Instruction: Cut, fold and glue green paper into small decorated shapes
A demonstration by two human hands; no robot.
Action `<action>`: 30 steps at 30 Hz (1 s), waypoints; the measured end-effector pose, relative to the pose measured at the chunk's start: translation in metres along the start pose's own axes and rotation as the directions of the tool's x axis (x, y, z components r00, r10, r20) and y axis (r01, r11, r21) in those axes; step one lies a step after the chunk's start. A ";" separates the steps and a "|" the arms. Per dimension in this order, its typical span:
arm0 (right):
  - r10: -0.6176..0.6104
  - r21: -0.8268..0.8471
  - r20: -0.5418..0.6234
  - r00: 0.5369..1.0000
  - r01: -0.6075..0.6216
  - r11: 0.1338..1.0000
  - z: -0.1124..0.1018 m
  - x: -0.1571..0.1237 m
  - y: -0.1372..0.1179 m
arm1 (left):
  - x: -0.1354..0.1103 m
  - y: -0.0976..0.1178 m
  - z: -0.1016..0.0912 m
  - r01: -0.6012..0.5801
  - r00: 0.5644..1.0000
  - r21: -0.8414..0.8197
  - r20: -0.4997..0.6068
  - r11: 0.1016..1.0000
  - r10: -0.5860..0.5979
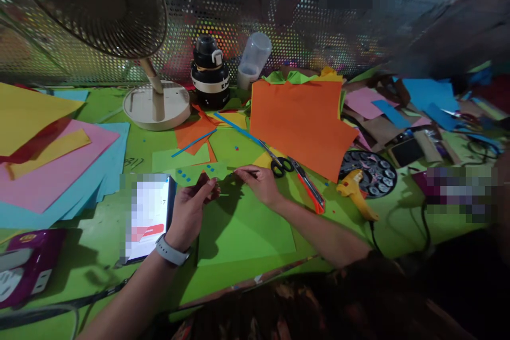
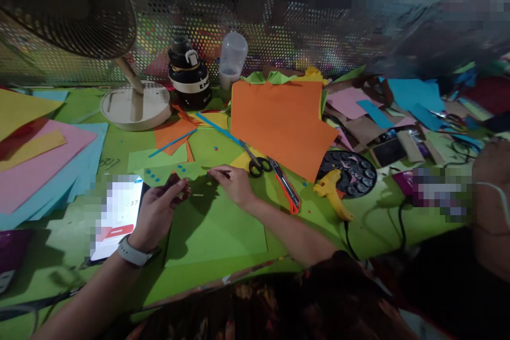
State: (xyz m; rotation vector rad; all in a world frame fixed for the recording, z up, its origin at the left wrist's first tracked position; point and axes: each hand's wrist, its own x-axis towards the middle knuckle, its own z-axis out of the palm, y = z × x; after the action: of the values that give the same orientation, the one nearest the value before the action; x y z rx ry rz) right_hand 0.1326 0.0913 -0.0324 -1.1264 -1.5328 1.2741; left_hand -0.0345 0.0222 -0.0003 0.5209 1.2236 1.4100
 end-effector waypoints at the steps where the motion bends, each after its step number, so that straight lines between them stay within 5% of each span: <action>1: -0.003 0.007 -0.004 1.000 0.003 1.000 0.000 0.000 0.001 | 0.000 0.000 0.000 0.003 1.000 0.004 -0.005 1.000 -0.003; 8: 0.077 0.228 0.006 0.997 -0.077 0.971 -0.004 0.007 0.001 | -0.001 0.001 0.000 0.013 0.999 0.014 -0.040 1.000 -0.013; 15: 0.161 0.440 -0.062 0.985 -0.118 0.890 -0.015 0.000 -0.029 | -0.003 -0.004 0.003 0.000 1.000 0.063 -0.014 0.998 0.000; 30: 0.160 0.430 0.039 0.986 -0.161 0.888 -0.005 -0.015 -0.041 | -0.011 -0.013 0.006 0.102 0.995 0.085 0.013 0.991 -0.103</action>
State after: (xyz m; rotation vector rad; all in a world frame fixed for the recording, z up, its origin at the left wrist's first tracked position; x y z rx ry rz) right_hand 0.1363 0.0743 0.0076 -0.9701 -1.0929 1.6308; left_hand -0.0204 0.0121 -0.0055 0.5199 1.2825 1.2693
